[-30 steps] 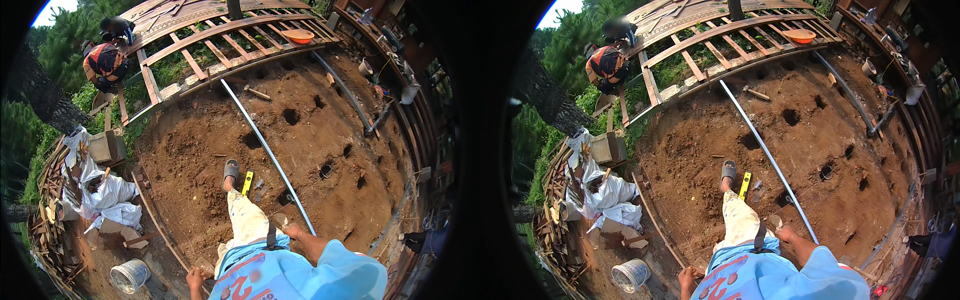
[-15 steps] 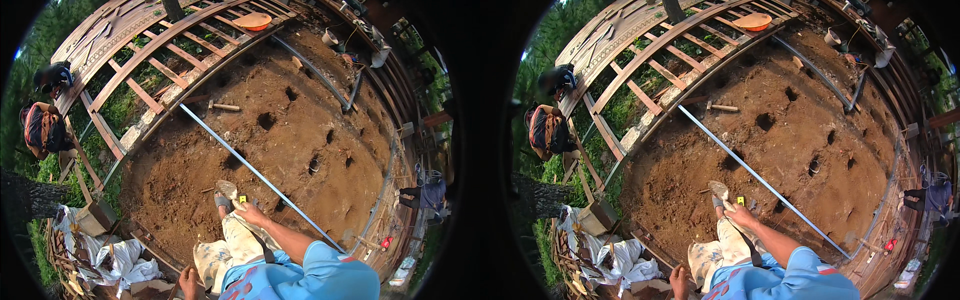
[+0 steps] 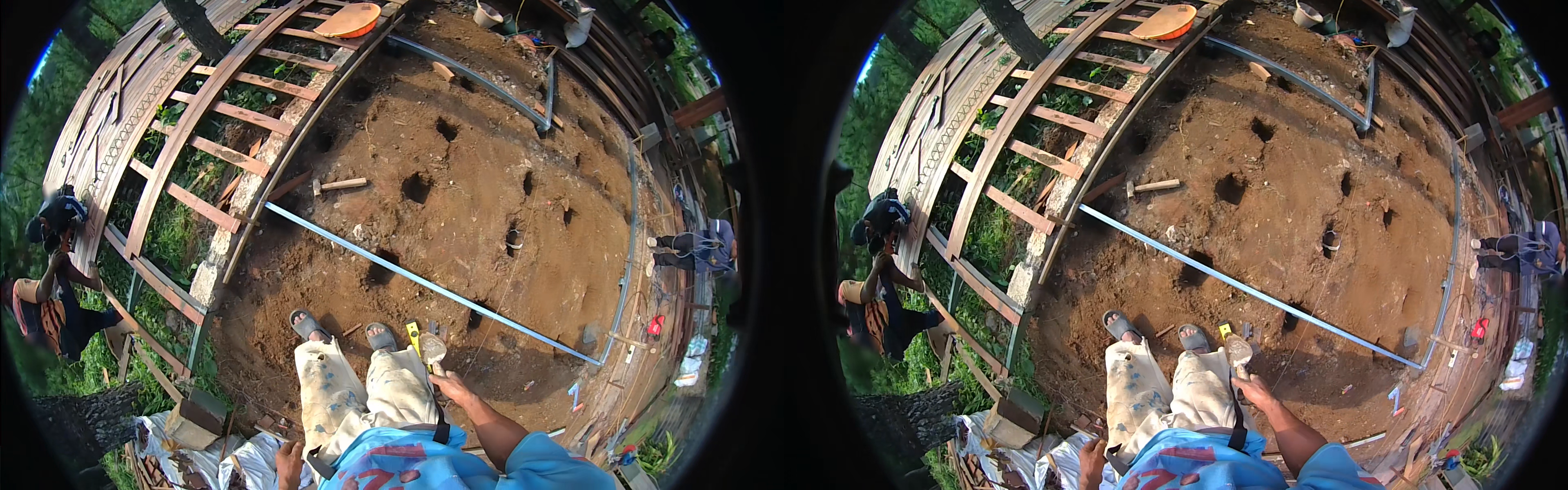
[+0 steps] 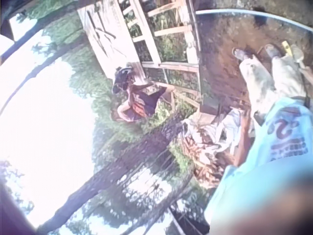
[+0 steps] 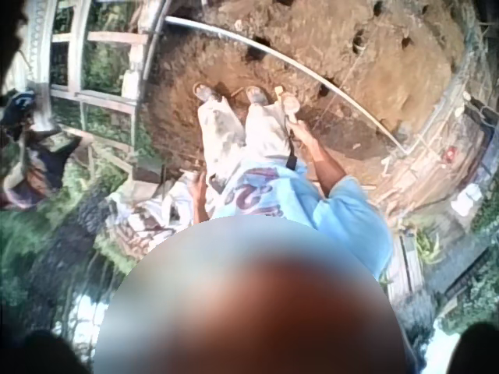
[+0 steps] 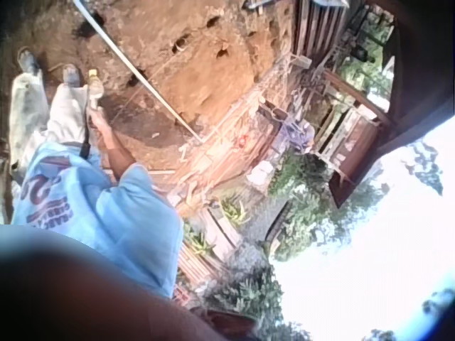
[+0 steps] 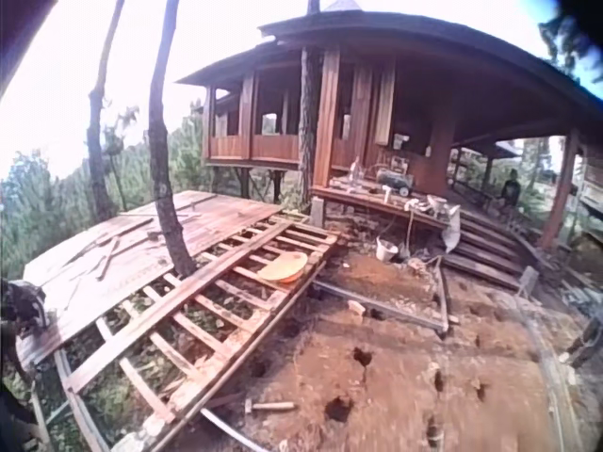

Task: The person positions a long metal frame on the ground, uses a trowel to adjust soil around it, and aligns it with a string line. Another person uses a hammer drill nearby. The person continues to adjust the frame and soil to ensure proper alignment.

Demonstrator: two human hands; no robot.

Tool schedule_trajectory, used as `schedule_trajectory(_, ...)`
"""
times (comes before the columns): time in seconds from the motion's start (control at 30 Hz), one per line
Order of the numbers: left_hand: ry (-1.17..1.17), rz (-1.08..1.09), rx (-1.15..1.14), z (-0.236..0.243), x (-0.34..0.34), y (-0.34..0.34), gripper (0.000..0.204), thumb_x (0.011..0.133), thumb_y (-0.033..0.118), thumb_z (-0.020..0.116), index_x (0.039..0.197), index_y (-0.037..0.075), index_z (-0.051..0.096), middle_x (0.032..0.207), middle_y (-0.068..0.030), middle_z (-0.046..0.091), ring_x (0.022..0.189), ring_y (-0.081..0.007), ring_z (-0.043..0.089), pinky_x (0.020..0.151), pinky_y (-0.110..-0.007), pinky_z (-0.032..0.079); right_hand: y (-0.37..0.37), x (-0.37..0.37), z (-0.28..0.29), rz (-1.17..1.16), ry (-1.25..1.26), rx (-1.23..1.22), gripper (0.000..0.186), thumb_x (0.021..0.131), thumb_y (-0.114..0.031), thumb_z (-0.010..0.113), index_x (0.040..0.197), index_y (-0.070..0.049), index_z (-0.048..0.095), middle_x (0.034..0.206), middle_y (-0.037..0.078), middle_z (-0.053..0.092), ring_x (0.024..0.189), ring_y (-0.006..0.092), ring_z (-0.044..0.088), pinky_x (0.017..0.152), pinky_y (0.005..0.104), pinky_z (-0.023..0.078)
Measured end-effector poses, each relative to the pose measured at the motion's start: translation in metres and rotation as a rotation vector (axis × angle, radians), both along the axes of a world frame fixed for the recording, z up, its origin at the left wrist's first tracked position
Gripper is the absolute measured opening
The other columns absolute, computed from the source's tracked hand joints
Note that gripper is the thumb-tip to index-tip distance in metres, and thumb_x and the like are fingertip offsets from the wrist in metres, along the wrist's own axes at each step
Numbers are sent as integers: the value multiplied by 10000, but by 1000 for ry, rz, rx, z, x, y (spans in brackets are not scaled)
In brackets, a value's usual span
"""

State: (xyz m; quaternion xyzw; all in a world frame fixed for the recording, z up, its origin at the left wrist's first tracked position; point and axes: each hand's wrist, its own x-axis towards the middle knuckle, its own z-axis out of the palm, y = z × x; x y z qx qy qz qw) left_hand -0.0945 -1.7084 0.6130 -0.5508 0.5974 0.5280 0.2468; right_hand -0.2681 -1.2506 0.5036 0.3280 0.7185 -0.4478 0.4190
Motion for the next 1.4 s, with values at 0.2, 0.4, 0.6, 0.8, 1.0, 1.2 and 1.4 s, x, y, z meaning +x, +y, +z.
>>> schedule_trajectory(0.2,203,-418,50,-39,-160,-92,314,979,203,652,1156,-55,675,834,-65,696,731,-101,618,670,-266,505,-102,-20,-12,-269,17,-77,524,941,-476,646,1122,13,702,934,103,721,853,214,648,760,373,512)
schedule_trajectory(0.4,79,-188,148,-55,-195,-186,318,978,246,677,1222,46,646,992,-104,668,865,-207,651,745,-392,554,-196,-20,1,-439,13,-198,643,974,-503,607,1383,-7,583,1302,151,638,1167,216,603,987,341,474)
schedule_trajectory(0.6,100,-973,-126,-82,-198,-179,410,1004,278,637,1273,-32,624,1146,-191,700,1032,-306,667,890,-378,530,-223,-22,-20,-656,-301,-295,785,971,-505,628,1461,78,438,1381,176,583,1286,252,526,1079,356,422)
schedule_trajectory(0.8,-125,-938,-56,-71,-257,-146,577,981,440,643,1317,-24,570,1221,-237,647,1091,-361,636,938,-422,509,-219,-59,-11,-832,-441,-285,600,1026,-382,571,1435,48,484,1302,134,635,1140,209,616,1021,332,465)
schedule_trajectory(1.0,-187,-964,-148,-62,-286,-127,604,973,535,599,1362,73,576,1244,-283,646,1169,-436,605,986,-495,476,-216,-103,-9,-756,-458,-296,568,1025,-361,557,1448,12,488,1318,141,631,1183,222,605,1035,347,460)
schedule_trajectory(1.2,120,-1486,-239,-94,-314,-134,730,863,401,726,1439,65,429,1449,-364,330,1266,-526,469,1028,-554,461,-221,-125,-18,-557,-413,-126,550,1028,-418,553,1361,19,570,1234,121,665,1086,203,631,955,338,490)
schedule_trajectory(1.4,-408,-1392,-94,-120,-438,-119,1043,785,614,698,1600,137,255,1553,-320,360,1330,-447,521,1059,-490,470,-233,-136,-44,-306,-314,71,622,938,-514,599,1200,49,642,1096,246,701,1059,363,674,915,434,498)
